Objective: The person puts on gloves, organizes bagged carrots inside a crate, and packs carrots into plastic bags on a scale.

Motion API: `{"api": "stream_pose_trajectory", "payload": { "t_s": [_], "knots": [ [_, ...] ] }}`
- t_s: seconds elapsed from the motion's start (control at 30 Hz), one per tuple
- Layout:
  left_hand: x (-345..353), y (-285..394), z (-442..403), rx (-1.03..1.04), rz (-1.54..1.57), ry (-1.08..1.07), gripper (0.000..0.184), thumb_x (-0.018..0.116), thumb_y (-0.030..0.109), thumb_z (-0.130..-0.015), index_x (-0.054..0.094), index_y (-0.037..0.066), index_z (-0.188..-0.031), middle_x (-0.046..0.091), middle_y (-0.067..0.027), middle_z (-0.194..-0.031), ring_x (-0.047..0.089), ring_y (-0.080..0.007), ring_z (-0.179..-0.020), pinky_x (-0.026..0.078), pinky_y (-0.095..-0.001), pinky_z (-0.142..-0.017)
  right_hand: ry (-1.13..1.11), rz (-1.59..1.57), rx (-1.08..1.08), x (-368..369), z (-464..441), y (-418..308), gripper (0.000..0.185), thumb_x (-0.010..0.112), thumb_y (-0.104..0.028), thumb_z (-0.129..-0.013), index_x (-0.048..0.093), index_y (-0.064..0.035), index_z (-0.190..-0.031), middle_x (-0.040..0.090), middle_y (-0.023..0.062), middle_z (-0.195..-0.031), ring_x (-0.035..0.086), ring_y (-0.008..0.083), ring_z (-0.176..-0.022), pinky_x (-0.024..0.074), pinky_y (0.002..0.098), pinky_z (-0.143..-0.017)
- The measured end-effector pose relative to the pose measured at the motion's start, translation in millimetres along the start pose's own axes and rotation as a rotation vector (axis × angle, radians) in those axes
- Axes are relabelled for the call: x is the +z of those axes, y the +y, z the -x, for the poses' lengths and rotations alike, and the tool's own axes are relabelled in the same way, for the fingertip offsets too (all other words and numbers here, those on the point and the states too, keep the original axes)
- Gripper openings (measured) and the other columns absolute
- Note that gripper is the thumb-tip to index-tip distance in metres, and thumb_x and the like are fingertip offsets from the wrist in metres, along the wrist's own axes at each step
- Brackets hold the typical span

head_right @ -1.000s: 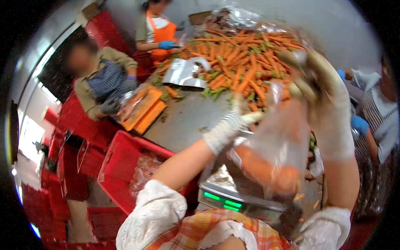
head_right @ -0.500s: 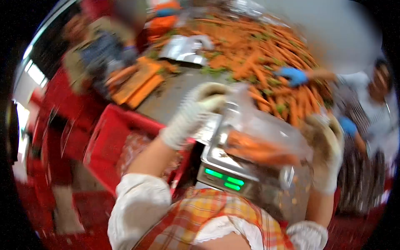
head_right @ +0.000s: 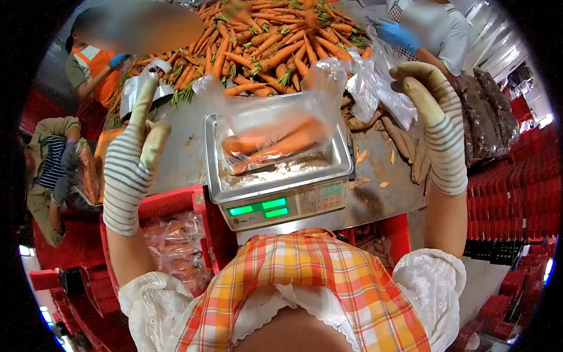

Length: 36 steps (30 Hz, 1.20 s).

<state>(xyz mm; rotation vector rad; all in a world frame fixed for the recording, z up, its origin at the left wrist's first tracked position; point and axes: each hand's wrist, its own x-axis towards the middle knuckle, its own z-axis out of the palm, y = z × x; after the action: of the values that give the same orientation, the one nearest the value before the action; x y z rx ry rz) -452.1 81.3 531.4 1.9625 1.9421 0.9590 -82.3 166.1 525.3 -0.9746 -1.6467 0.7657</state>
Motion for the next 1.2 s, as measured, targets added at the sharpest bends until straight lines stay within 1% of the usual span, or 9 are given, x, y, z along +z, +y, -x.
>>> {"api": "stream_pose_trajectory", "payload": {
  "t_s": [0.07, 0.27, 0.37, 0.43, 0.53, 0.63, 0.83, 0.97, 1.2],
  "knots": [
    [0.2, 25.4, -9.9, 0.019, -0.466, -0.125, 0.068, 0.053, 0.05, -0.084, 0.031, 0.019, -0.14, 0.058, -0.0104, -0.068, 0.057, -0.0179, -0.058, 0.047, -0.0305, -0.058, -0.025, 0.004, 0.004, 0.2, 7.3, -3.4, 0.023, 0.049, -0.011, -0.089, 0.058, 0.0007, -0.106, 0.063, 0.0074, -0.1, 0.058, 0.0137, -0.092, 0.0446, 0.0284, -0.086],
    [52.7, 69.6, -73.5, 0.011, -0.854, -0.145, 0.093, 0.052, 0.069, -0.072, 0.019, 0.019, -0.143, 0.064, -0.0173, -0.078, 0.064, -0.0321, -0.07, 0.05, -0.0412, -0.064, -0.171, -0.039, 0.092, 49.0, 18.9, -17.8, 0.015, 0.056, -0.008, -0.085, 0.061, -0.0019, -0.097, 0.063, 0.0052, -0.095, 0.057, 0.0106, -0.086, 0.0466, 0.0243, -0.078],
    [79.2, 43.2, -98.9, -0.099, -0.853, -0.319, 0.088, 0.057, 0.059, -0.076, 0.021, 0.012, -0.142, 0.065, -0.0175, -0.083, 0.064, -0.031, -0.077, 0.051, -0.0387, -0.069, -0.274, 0.01, 0.061, 69.0, 21.3, -10.1, 0.023, 0.058, -0.014, -0.084, 0.059, -0.0001, -0.102, 0.062, 0.0058, -0.094, 0.057, 0.0129, -0.089, 0.0452, 0.0263, -0.081],
    [81.5, 20.5, -90.8, 0.05, -0.722, -0.232, 0.077, 0.06, 0.043, -0.081, 0.028, 0.002, -0.138, 0.064, -0.0185, -0.087, 0.064, -0.0239, -0.081, 0.05, -0.0357, -0.072, -0.377, 0.129, 0.033, 63.9, 17.9, -11.2, 0.029, 0.055, -0.017, -0.086, 0.056, 0.0011, -0.108, 0.062, 0.0087, -0.094, 0.056, 0.0138, -0.092, 0.0442, 0.0265, -0.083],
    [74.4, -1.8, -51.3, 0.01, 0.296, 0.033, 0.057, 0.054, 0.023, -0.085, 0.037, -0.004, -0.132, 0.064, -0.016, -0.09, 0.061, -0.0154, -0.078, 0.049, -0.032, -0.069, -0.434, 0.189, 0.031, 60.4, 2.2, -11.6, 0.027, 0.047, -0.006, -0.087, 0.056, -0.0004, -0.111, 0.061, 0.009, -0.102, 0.057, 0.0145, -0.097, 0.0448, 0.0265, -0.085],
    [64.6, 2.7, -14.9, -0.149, 1.026, 0.067, 0.056, 0.054, 0.026, -0.084, 0.039, 0.0, -0.131, 0.066, -0.0121, -0.09, 0.06, -0.0127, -0.067, 0.048, -0.0216, -0.06, -0.69, -0.311, 0.052, 103.4, -3.7, 4.6, 0.024, 0.046, -0.011, -0.089, 0.055, 0.0015, -0.107, 0.062, 0.0106, -0.093, 0.06, 0.0159, -0.085, 0.049, 0.0271, -0.076],
    [43.8, 24.9, 35.2, -0.319, 1.229, -0.112, 0.079, 0.044, 0.054, -0.086, 0.017, 0.005, -0.142, 0.051, -0.0278, -0.121, 0.06, -0.0158, -0.048, 0.046, -0.0182, -0.042, -1.106, 0.332, -0.195, 167.5, -5.5, 81.8, 0.031, 0.054, -0.018, -0.082, 0.054, -0.0013, -0.108, 0.059, 0.0183, -0.1, 0.057, 0.0318, -0.095, 0.0449, 0.0373, -0.086],
    [34.7, 19.6, 56.6, -0.403, 1.367, -0.028, 0.093, 0.033, 0.07, -0.082, 0.002, 0.009, -0.144, 0.033, -0.0309, -0.135, 0.067, -0.0251, -0.068, 0.047, -0.0223, -0.037, -1.187, 0.641, 0.044, 117.3, -9.9, 103.8, 0.038, 0.062, -0.015, -0.073, 0.053, -0.0019, -0.108, 0.058, 0.0192, -0.097, 0.057, 0.0346, -0.092, 0.0466, 0.0389, -0.082],
    [56.7, 0.6, 54.2, -0.061, 1.417, -0.395, 0.109, 0.033, 0.08, -0.071, -0.02, 0.014, -0.14, 0.008, -0.0257, -0.146, 0.065, -0.0241, -0.085, 0.055, -0.0311, -0.062, -1.089, 0.59, -0.053, 92.1, 28.7, 121.1, 0.045, 0.069, -0.017, -0.067, 0.052, 0.003, -0.104, 0.057, 0.0192, -0.092, 0.057, 0.0359, -0.089, 0.0478, 0.0391, -0.08]
  ]
}}
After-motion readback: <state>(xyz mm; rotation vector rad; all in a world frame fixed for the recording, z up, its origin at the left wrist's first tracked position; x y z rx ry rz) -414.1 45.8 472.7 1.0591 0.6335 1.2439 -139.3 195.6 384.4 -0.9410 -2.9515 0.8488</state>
